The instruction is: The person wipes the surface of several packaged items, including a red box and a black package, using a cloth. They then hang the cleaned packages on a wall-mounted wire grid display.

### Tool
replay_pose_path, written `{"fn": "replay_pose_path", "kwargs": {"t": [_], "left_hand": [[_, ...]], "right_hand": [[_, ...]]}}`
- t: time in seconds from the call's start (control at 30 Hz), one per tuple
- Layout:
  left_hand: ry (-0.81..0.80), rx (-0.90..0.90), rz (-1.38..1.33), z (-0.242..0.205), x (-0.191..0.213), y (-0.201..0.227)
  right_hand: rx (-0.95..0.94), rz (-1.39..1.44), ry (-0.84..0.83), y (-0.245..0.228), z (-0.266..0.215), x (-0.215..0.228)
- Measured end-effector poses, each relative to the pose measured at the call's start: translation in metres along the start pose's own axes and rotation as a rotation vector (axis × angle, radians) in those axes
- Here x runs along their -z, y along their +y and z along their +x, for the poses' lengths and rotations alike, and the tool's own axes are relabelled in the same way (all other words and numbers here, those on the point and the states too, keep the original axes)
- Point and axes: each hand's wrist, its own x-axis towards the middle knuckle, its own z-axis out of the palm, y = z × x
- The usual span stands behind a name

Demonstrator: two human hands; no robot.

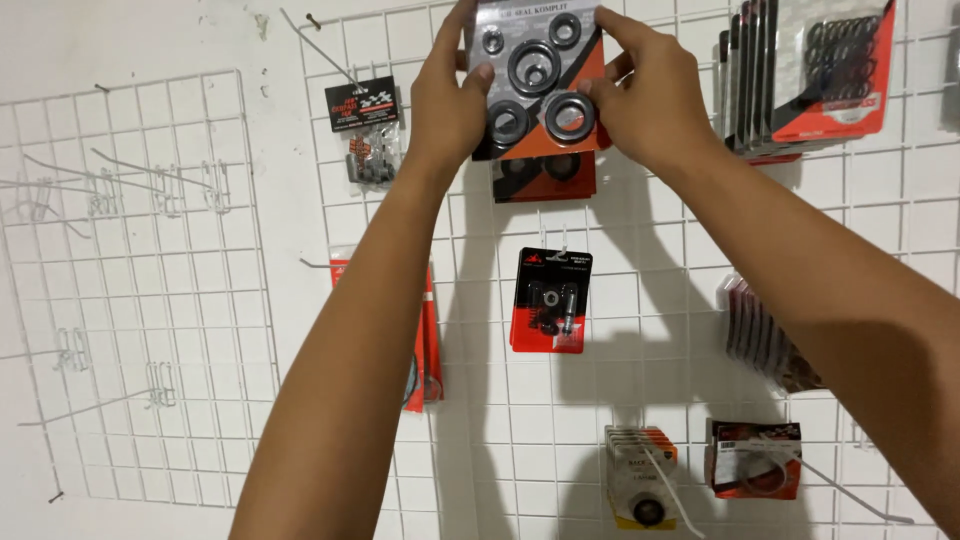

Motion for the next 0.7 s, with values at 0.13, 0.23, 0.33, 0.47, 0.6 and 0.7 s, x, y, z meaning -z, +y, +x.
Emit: {"fn": "replay_pose_path", "kwargs": {"t": [0.13, 0.23, 0.33, 0.47, 0.6, 0.7], "left_hand": [[-0.066, 0.057, 0.008, 0.003, -0.002, -0.006], [-0.121, 0.115, -0.04, -0.002, -0.007, -0.019], [-0.084, 0.077, 0.013, -0.005, -0.013, -0.028], [-0.058, 0.073, 0.053, -0.006, -0.033, -0.056], [-0.039, 0.077, 0.046, -0.017, -0.048, -0.068], [0.046, 0.033, 0.075, -0.025, -0.055, -0.072]], "right_hand": [[0.041, -0.1, -0.014, 0.013, -0.001, -0.004], [-0.138, -0.007, -0.138, 0.011, -0.007, -0.007], [-0.063, -0.046, -0.126, 0.025, -0.006, -0.014], [-0.052, -0.122, -0.087, 0.051, -0.004, -0.027], [-0.043, -0.127, -0.001, 0.068, -0.012, -0.041], [-0.135, -0.072, 0.041, 0.07, -0.019, -0.048]]}}
